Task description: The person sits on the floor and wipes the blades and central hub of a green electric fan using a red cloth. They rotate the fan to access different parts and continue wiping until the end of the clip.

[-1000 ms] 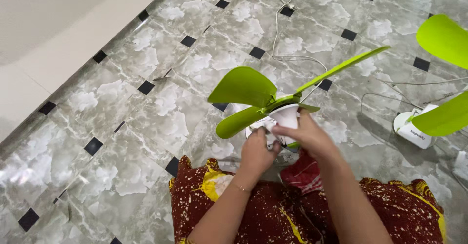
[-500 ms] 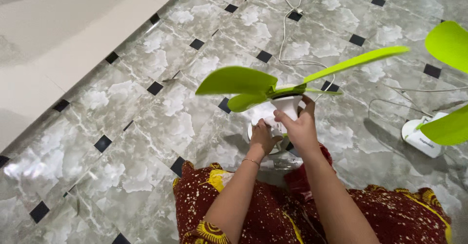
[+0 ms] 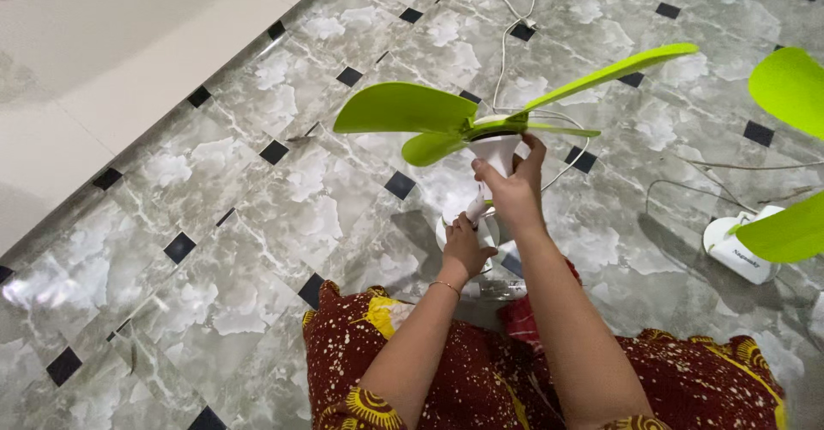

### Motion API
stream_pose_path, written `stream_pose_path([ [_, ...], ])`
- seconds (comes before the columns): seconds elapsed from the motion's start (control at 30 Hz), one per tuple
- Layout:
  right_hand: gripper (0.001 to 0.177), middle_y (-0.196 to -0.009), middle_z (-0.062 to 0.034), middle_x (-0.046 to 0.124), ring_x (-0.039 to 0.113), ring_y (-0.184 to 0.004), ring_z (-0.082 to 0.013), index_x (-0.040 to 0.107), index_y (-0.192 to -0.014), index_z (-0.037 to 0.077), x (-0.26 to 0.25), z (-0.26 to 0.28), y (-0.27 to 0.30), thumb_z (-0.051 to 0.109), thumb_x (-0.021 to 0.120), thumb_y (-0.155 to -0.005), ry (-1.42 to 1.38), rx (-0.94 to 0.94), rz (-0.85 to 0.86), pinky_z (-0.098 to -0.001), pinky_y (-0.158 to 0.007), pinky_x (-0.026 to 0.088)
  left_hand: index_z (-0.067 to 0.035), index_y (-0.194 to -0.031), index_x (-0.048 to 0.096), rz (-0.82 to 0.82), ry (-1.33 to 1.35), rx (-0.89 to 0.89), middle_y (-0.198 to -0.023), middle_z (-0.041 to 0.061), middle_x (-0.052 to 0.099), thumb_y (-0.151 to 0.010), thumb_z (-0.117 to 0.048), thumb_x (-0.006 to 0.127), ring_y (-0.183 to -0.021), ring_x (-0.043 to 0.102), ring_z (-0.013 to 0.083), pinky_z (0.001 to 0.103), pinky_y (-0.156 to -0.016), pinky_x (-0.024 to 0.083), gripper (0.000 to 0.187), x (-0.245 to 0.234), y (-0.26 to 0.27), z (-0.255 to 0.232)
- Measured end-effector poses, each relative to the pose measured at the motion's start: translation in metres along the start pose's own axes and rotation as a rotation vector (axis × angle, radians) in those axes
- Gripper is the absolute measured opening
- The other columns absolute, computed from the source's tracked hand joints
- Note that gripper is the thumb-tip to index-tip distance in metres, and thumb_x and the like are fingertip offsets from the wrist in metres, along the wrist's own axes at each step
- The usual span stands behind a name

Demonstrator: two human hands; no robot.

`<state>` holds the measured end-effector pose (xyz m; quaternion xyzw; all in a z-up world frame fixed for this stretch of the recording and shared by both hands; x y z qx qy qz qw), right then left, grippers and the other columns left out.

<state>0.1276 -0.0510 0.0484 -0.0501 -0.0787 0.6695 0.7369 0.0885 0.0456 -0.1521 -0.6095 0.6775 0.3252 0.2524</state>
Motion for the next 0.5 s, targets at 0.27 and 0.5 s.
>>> stream_pose_path([
  [0.27,0.089,-0.112,-0.0217,0.07,0.074,-0.087,-0.0238,0.016,-0.149,0.004,-0.008,-0.014,-0.002,0.011,0.077,-0.084,0.082,0.1,0.06,-0.035,-0.075,0.06,0.009,-0.147,0.025,0.014,-0.019,-0.067,-0.142,0.026,0.047,-0.078,-0.043,0.085,-0.137,0.041,0.042,0.043,-0.115,0.034,0.106,-0.008,0.013,-0.009],
  [0.5,0.098,-0.139,-0.0232,0.059,0.058,-0.127,-0.0311,0.007,-0.16,0.009,-0.025,-0.018,0.008,0.026,0.073,-0.091,-0.001,0.177,0.347,-0.044,-0.104,0.046,0.013,-0.142,0.03,0.057,-0.006,-0.099,-0.14,0.029,0.048,-0.084,-0.056,0.08,-0.135,0.043,0.0414,0.045,-0.113,0.038,0.102,0.006,0.029,-0.013],
])
Point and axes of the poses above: each hand's wrist, its own y-axis away from the middle knuckle, its own x-axis out of the palm, z = x × y, the point moved 9 cm from there along -y, towards the middle knuckle
